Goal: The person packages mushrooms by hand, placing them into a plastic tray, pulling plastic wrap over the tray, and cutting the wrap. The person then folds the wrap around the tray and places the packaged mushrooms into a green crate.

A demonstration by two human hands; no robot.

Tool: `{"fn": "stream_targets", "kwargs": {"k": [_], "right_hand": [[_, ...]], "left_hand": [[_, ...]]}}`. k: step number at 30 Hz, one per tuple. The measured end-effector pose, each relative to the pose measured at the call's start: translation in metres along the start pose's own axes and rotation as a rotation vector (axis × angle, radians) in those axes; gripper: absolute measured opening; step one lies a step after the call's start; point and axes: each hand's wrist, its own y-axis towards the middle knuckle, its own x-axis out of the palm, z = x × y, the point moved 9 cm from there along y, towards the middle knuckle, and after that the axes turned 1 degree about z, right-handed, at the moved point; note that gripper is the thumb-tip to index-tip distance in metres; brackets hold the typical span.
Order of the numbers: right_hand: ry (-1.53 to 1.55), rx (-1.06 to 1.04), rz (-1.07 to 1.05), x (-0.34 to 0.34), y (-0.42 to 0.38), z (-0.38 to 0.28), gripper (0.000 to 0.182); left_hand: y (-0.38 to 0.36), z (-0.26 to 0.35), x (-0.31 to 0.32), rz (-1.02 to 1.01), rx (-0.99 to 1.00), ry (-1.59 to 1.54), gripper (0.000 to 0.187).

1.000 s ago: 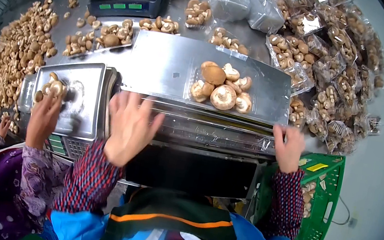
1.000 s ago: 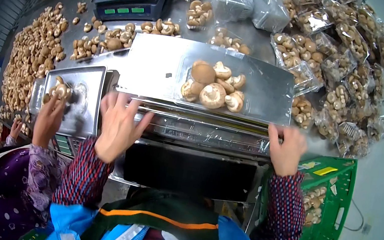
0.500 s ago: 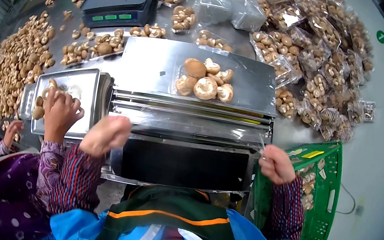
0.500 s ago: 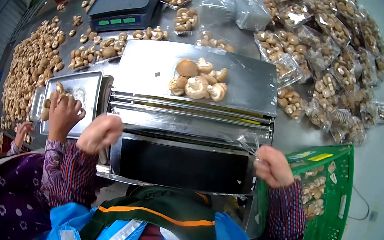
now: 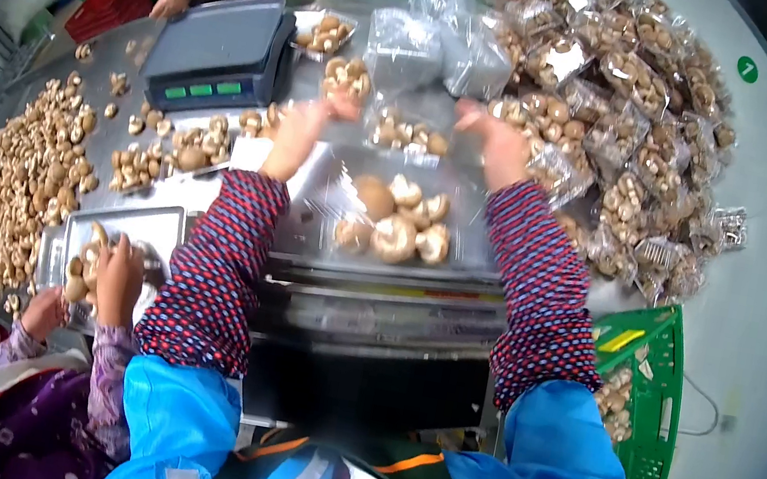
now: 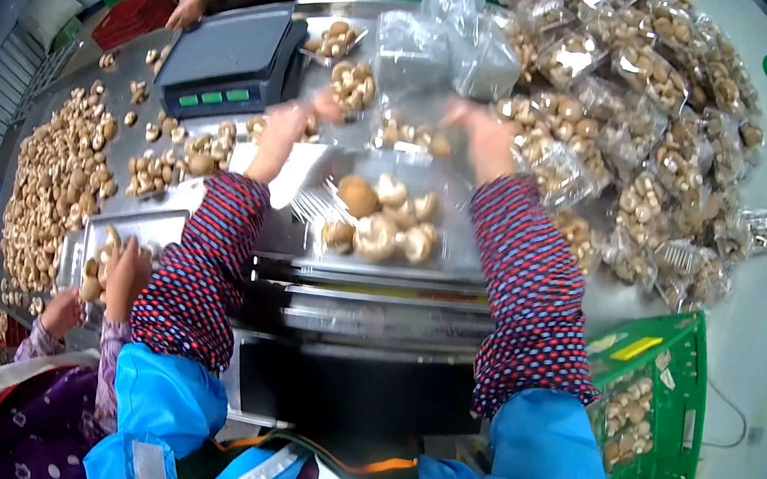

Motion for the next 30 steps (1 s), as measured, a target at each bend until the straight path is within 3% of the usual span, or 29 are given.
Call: {"fn": "stream_targets", "kwargs": {"k": [1,2,3,4,5,8,9,11,14,16,17,18,20,22,23,26,28,30], "right_hand": [[0.023,-0.047,-0.193,0.046,-0.008,0.046,0.017],[-0.567,0.140,-0.662,0.080,-0.027,0.029,0.020],[-0.081,-0.129,-0.534,0.083,-0.041,0.020,0.023],[0.105,0.110,-0.617,0.082,-0.046,0.025,0.025],[0.321,0.369,-0.729,0.078,-0.058,0.016,0.027],[0.673,0.674,-0.792,0.059,-0.094,0.018,0.040],[0.661,0.777,-0.834,0.053,-0.105,0.010,0.046],[0.549,0.889,-0.890,0.051,-0.131,0.010,0.061],[0.631,0.885,-0.775,0.041,-0.142,-0.009,0.058],[0.502,0.900,-0.784,0.022,-0.166,-0.030,0.056],[0.540,0.911,-0.755,0.013,-0.181,-0.045,0.053],[0.576,0.926,-0.730,0.006,-0.199,-0.057,0.051],[0.573,1.140,-0.867,0.000,-0.259,-0.062,0.051],[0.596,1.068,-0.923,0.001,-0.299,-0.084,0.049],[0.585,1.146,-0.906,0.005,-0.316,-0.093,0.043],[0.339,0.977,-0.809,0.020,-0.347,-0.070,0.037],[0.681,1.400,-0.664,0.029,-0.388,-0.046,0.038],[0.863,1.432,-0.433,0.031,-0.412,-0.035,0.034]], "left_hand": [[-0.008,0.026,0.020,-0.016,-0.358,0.375,0.041],[-0.025,0.054,0.028,-0.023,-0.729,0.744,0.042],[-0.015,0.024,0.036,-0.066,-0.305,0.694,0.041],[-0.023,-0.006,0.041,-0.106,0.103,0.618,0.041],[-0.044,-0.028,0.051,-0.420,-0.505,0.324,0.037],[-0.034,0.078,0.053,-0.480,0.262,0.691,0.035],[-0.034,0.083,0.059,-0.635,0.003,0.653,0.030],[-0.049,0.075,0.055,-0.519,-0.244,0.441,0.028],[-0.103,0.053,0.060,-0.337,-0.581,0.118,0.024],[-0.141,0.044,0.064,-0.206,-0.795,-0.118,0.023],[-0.139,0.078,0.073,-0.427,-0.334,0.265,0.043],[-0.167,0.088,0.085,-0.480,-0.622,0.011,0.048],[-0.204,0.096,0.099,-0.477,-0.353,-0.104,0.048],[-0.246,0.097,0.101,-0.540,-0.460,-0.003,0.050],[-0.265,0.094,0.098,-0.547,-0.522,0.007,0.049],[-0.331,0.029,0.079,-0.405,-0.736,-0.201,0.039],[-0.366,-0.011,0.073,-0.275,-0.854,-0.270,0.035],[-0.370,-0.014,0.072,-0.028,-0.873,-0.263,0.032]]}}
